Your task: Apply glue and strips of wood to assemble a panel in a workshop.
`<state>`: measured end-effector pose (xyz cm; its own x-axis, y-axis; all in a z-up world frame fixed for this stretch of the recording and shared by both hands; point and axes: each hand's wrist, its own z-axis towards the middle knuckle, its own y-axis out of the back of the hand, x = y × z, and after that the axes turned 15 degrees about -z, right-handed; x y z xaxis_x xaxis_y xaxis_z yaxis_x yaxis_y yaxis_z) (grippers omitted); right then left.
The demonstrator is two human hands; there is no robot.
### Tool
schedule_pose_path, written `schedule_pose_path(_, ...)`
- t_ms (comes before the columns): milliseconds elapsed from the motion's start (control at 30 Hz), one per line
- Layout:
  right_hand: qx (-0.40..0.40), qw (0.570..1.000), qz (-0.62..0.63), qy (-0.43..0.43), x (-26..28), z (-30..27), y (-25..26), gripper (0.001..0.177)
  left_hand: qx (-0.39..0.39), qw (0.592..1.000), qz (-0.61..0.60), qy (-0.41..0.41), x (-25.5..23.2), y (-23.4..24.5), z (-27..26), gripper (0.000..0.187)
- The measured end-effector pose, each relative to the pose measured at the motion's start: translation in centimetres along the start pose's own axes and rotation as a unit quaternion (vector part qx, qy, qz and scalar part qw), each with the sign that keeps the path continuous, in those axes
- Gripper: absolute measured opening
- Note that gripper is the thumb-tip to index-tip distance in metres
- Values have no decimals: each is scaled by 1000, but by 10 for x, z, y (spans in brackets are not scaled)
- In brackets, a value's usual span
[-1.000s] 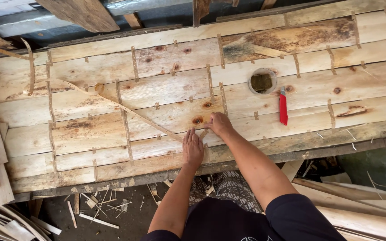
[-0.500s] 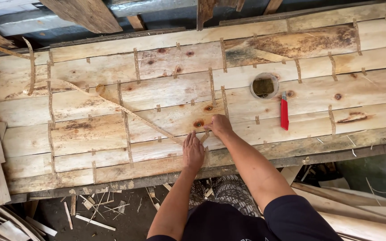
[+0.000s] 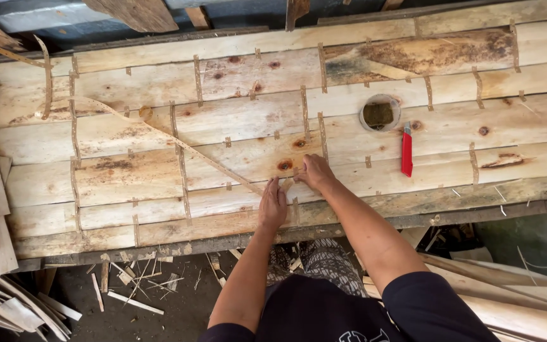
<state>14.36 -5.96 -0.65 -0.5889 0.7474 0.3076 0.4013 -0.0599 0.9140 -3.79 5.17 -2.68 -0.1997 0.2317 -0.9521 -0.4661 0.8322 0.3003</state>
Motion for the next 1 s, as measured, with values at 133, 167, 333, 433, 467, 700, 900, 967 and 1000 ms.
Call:
schedule_pose_path(133,79,997,-23,-11,3,-6,2,58,-6,1000,-6,-7,-3,3,3,44)
schedule_pose_path(167,100,995,-26,-5,2,-9,0,63,0,1000,-6,7,-6,4,3,44)
schedule_pose_path(333,140,989,4,-38,9,-14,17,61,6,1000,-2,12,-1,3,4,44)
schedule_pose_path(433,75,997,1,-12,-1,-8,-4,60,5,1000,7,-4,-1,3,5,45)
schedule_pose_path(467,47,999,-22,-8,-3,-6,-11,59,5,1000,7,0,-5,5,6,44)
schedule_pose_path(700,57,998,-33,3,2,-3,4,58,0,1000,20,-9,-17,5,7,44)
schedule_pose_path(900,73,994,9,-82,1,7,4,50,7,1000,20,5,-19,4,4,45)
schedule_pose_path(967,71,993,5,-92,3,12,0,51,4,1000,21,-3,-15,2,7,44)
schedule_pose_path(1000,72,992,2,-103,3,9,-4,52,2,1000,21,-8,-13,1,4,44)
